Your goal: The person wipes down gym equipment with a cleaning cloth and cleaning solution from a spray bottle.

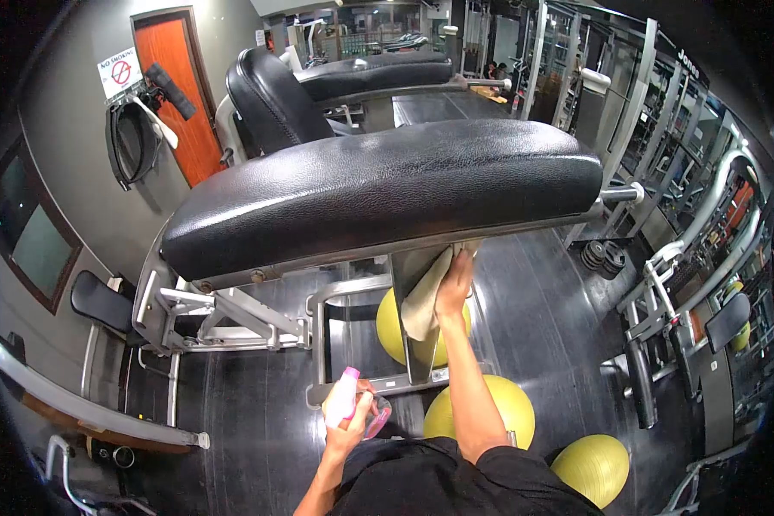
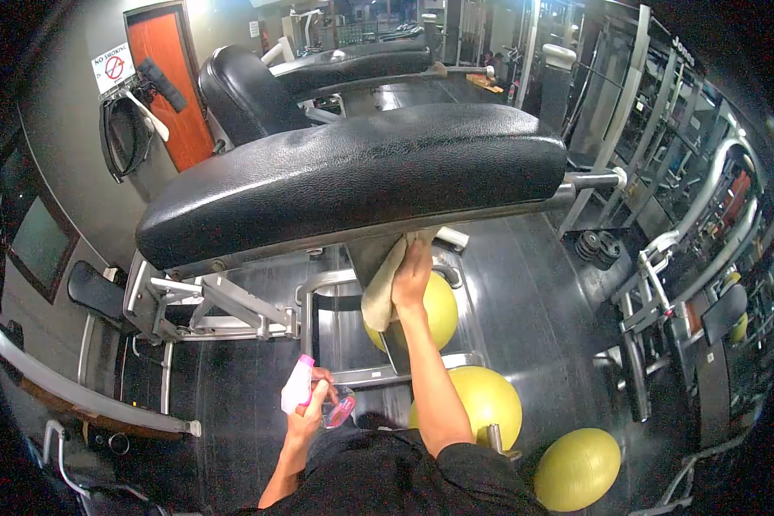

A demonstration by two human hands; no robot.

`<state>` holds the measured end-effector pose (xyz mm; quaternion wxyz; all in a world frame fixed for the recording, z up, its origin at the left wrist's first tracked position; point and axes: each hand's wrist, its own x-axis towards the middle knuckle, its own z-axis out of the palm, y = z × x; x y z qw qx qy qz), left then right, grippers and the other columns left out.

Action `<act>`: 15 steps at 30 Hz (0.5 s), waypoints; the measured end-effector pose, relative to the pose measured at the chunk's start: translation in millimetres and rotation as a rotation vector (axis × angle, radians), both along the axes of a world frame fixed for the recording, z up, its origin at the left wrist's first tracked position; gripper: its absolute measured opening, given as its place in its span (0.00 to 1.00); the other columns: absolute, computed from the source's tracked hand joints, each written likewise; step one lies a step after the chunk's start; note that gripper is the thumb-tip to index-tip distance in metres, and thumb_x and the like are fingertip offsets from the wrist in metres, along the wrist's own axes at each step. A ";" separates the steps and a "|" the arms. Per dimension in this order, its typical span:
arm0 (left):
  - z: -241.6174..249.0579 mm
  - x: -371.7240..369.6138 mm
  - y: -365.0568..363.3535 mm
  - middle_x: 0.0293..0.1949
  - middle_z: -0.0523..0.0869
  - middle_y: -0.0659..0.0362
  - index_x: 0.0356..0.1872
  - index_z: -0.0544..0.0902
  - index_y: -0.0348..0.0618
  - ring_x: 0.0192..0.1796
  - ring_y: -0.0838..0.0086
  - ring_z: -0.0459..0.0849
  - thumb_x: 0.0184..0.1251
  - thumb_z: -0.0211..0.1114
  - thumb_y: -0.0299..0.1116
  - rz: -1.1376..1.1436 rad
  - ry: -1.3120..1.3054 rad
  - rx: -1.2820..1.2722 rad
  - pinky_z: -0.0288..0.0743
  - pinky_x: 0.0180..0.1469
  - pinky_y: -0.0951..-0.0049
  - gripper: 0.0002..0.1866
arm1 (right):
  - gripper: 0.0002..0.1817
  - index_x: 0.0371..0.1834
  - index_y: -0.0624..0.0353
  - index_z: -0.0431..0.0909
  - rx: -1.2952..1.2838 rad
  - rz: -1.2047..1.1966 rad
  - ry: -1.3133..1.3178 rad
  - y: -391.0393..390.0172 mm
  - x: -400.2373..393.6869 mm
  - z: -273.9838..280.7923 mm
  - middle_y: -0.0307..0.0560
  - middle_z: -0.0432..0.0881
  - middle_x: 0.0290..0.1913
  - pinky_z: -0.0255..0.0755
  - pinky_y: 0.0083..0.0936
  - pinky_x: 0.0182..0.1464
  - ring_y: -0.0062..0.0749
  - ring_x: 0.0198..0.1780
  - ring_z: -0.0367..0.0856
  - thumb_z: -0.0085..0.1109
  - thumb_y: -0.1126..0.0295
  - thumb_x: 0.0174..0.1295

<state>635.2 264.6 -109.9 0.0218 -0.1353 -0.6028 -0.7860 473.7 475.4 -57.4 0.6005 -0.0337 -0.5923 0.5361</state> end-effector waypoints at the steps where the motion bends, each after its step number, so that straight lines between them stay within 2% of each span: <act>1: 0.1 0.1 0.0 0.36 0.80 0.53 0.42 0.75 0.32 0.26 0.77 0.80 0.65 0.58 0.18 0.002 -0.009 0.004 0.75 0.29 0.78 0.06 | 0.20 0.42 0.71 0.72 -0.022 0.114 -0.224 0.5 10.4 -6.4 0.57 0.76 0.39 0.63 0.34 0.48 0.42 0.43 0.72 0.34 0.63 0.74; 2: -0.4 1.5 -1.1 0.36 0.80 0.53 0.42 0.75 0.32 0.26 0.77 0.80 0.65 0.58 0.18 0.003 -0.020 0.006 0.75 0.29 0.78 0.06 | 0.23 0.51 0.72 0.72 -0.048 0.229 -0.451 1.2 21.1 -14.3 0.59 0.77 0.51 0.63 0.33 0.59 0.44 0.54 0.73 0.34 0.61 0.75; 3: -1.6 2.5 -2.6 0.36 0.80 0.53 0.42 0.75 0.32 0.26 0.77 0.80 0.65 0.58 0.18 0.001 -0.024 0.001 0.75 0.29 0.78 0.06 | 0.22 0.43 0.71 0.72 -0.055 0.306 -0.326 8.0 10.1 -47.2 0.55 0.78 0.44 0.65 0.35 0.50 0.41 0.45 0.73 0.32 0.61 0.76; 4: -3.1 2.3 -3.6 0.36 0.80 0.53 0.42 0.75 0.32 0.26 0.77 0.80 0.65 0.58 0.18 0.001 -0.013 -0.021 0.75 0.29 0.78 0.06 | 0.22 0.43 0.71 0.72 -0.059 0.303 -0.327 8.7 5.5 -76.0 0.55 0.78 0.44 0.65 0.35 0.50 0.41 0.45 0.73 0.32 0.61 0.76; 6: -2.9 1.8 -4.6 0.36 0.81 0.53 0.42 0.75 0.32 0.26 0.77 0.80 0.65 0.58 0.18 0.005 0.005 -0.041 0.75 0.29 0.78 0.06 | 0.24 0.43 0.71 0.72 -0.017 -0.010 -0.373 6.4 5.4 -124.0 0.54 0.79 0.42 0.65 0.34 0.50 0.40 0.44 0.73 0.32 0.58 0.76; 7: -1.6 2.6 -5.6 0.36 0.81 0.53 0.42 0.75 0.32 0.26 0.77 0.80 0.65 0.58 0.18 0.002 0.002 -0.030 0.75 0.29 0.78 0.06 | 0.24 0.43 0.71 0.72 -0.014 -0.005 -0.369 9.0 9.2 -141.5 0.54 0.79 0.42 0.65 0.34 0.50 0.40 0.44 0.73 0.32 0.58 0.76; 9: -0.9 3.6 -7.4 0.36 0.81 0.53 0.42 0.75 0.32 0.26 0.77 0.80 0.65 0.58 0.18 0.004 0.002 -0.017 0.75 0.30 0.78 0.06 | 0.24 0.36 0.70 0.72 -0.175 0.226 -0.514 17.2 22.6 -171.3 0.56 0.76 0.30 0.65 0.36 0.42 0.40 0.35 0.73 0.34 0.58 0.75; 10: -1.1 4.3 -8.1 0.36 0.81 0.53 0.42 0.75 0.32 0.27 0.78 0.80 0.65 0.58 0.19 0.004 0.005 -0.020 0.76 0.30 0.78 0.06 | 0.28 0.42 0.72 0.74 -0.179 0.167 -0.513 11.4 28.1 -182.3 0.59 0.79 0.38 0.66 0.35 0.48 0.41 0.43 0.75 0.32 0.54 0.75; 12: -0.3 5.1 -9.6 0.36 0.81 0.53 0.42 0.75 0.32 0.27 0.78 0.80 0.65 0.58 0.19 0.007 0.010 -0.022 0.76 0.30 0.78 0.07 | 0.31 0.53 0.73 0.73 -0.287 0.185 -0.646 8.7 40.2 -200.3 0.60 0.79 0.50 0.64 0.34 0.58 0.44 0.54 0.75 0.30 0.51 0.75; 13: 1.0 5.7 -10.2 0.36 0.81 0.54 0.42 0.75 0.32 0.27 0.78 0.80 0.65 0.59 0.19 0.005 0.015 -0.026 0.76 0.30 0.78 0.07 | 0.31 0.53 0.73 0.73 -0.284 0.188 -0.645 11.9 39.1 -234.5 0.60 0.79 0.50 0.64 0.34 0.58 0.44 0.54 0.75 0.30 0.51 0.75; 14: 2.1 6.4 -11.0 0.36 0.81 0.54 0.42 0.75 0.32 0.27 0.78 0.80 0.65 0.59 0.19 0.004 0.022 -0.031 0.76 0.30 0.78 0.07 | 0.32 0.57 0.72 0.70 -0.285 0.164 -0.723 19.9 28.4 -285.9 0.60 0.77 0.55 0.61 0.33 0.61 0.44 0.58 0.73 0.30 0.51 0.75; 15: 2.8 7.1 -11.5 0.36 0.81 0.54 0.42 0.75 0.32 0.27 0.78 0.80 0.65 0.59 0.19 0.008 0.026 -0.030 0.76 0.30 0.78 0.07 | 0.33 0.61 0.72 0.68 -0.286 0.139 -0.800 26.8 21.0 -312.0 0.59 0.75 0.59 0.58 0.31 0.65 0.45 0.62 0.71 0.29 0.50 0.75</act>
